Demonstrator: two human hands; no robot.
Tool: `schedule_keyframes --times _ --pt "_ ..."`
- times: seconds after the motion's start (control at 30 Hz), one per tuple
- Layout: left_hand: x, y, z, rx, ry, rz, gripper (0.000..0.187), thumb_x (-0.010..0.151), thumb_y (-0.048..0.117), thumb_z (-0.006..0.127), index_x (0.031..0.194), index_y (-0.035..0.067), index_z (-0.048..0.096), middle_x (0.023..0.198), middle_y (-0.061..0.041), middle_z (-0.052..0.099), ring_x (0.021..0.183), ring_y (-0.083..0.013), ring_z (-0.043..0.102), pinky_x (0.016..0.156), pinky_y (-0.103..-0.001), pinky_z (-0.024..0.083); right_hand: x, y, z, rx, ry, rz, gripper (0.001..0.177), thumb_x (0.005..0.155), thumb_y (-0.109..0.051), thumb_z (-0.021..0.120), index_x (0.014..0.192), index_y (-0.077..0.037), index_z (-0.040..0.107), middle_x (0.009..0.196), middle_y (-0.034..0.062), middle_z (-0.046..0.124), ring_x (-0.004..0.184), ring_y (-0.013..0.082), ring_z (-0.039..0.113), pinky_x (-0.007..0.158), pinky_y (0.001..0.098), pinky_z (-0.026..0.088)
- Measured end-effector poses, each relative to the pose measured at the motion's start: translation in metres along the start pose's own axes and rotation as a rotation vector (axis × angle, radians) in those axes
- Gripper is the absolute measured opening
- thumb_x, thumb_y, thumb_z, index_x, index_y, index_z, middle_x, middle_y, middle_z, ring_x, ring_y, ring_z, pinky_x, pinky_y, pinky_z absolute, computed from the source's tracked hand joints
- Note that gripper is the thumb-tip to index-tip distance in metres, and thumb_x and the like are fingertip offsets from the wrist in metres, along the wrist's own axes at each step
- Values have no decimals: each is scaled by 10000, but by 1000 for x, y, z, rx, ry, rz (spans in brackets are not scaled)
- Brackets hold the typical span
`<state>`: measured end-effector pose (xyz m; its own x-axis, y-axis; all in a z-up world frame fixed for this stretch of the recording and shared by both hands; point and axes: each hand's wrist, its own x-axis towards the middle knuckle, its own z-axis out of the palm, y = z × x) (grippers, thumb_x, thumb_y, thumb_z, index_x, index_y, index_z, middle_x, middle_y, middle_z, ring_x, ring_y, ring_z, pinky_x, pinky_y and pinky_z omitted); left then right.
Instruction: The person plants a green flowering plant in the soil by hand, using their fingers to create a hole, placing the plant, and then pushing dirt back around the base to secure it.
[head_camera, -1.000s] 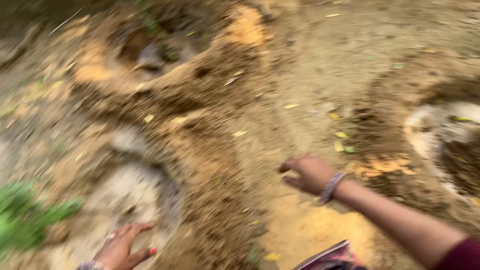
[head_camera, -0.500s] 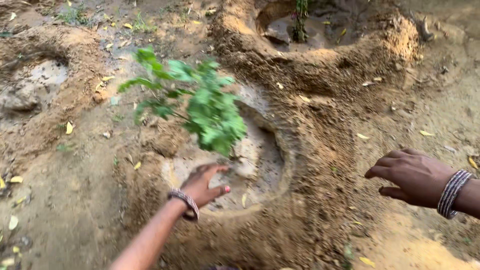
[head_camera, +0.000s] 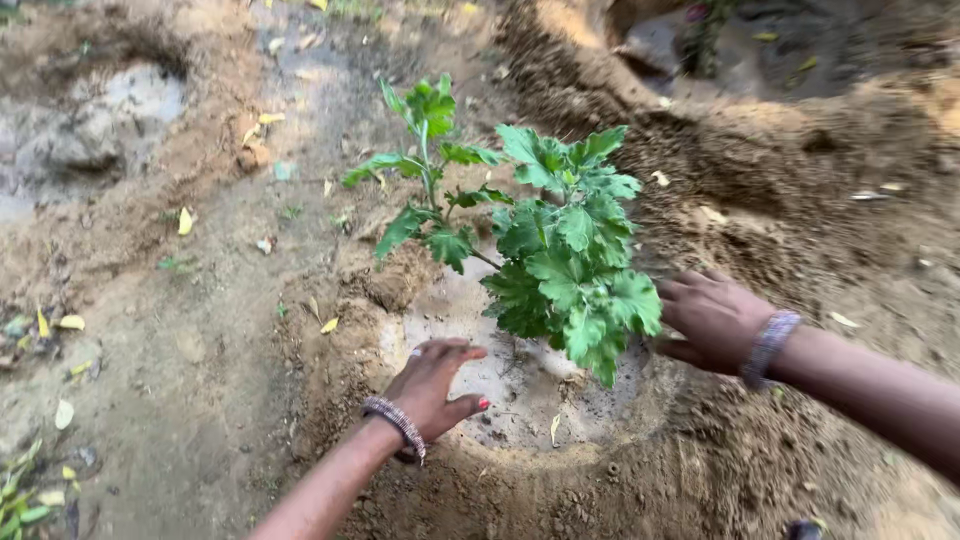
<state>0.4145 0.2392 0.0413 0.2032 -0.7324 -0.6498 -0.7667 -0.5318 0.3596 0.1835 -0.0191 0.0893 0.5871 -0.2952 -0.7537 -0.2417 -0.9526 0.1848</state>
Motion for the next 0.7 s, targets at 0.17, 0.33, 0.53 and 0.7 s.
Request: schedule_keyframes --times 0.17,0.33,0.53,0.7 --pt "26 17 24 16 -11 10 704 872 367 708 1493 239 402 1621 -96 262 1519 -285 194 1247 -459 170 106 -30 34 186 87 -46 501 1002 -527 553 1362 -179 537 1371 50 570 1267 208 523 1144 419 389" --pt "41 3 91 -186 220 34 636 871 327 731 1418 126 477 1543 -133 392 1444 -324 315 1171 -455 322 178 -38 87 334 158 -62 500 980 -517 576 1339 -169 554 1321 66 598 1195 218 564 1075 422 434" --pt "82 -47 176 -606 38 30 472 921 321 639 1348 134 569 1338 -49 671 1125 -167 688 987 -345 577 189 -44 104 460 190 -38 499 955 -505 604 1312 -158 575 1261 84 631 1108 230 612 991 425 488" --pt "70 7 229 310 482 114 703 833 730 638 1253 169 589 1304 -81 638 1146 -300 656 1013 -539 512 144 -57 124 526 117 -37 499 933 -495 627 1290 -148 593 1211 100 659 1037 240 652 922 428 533"
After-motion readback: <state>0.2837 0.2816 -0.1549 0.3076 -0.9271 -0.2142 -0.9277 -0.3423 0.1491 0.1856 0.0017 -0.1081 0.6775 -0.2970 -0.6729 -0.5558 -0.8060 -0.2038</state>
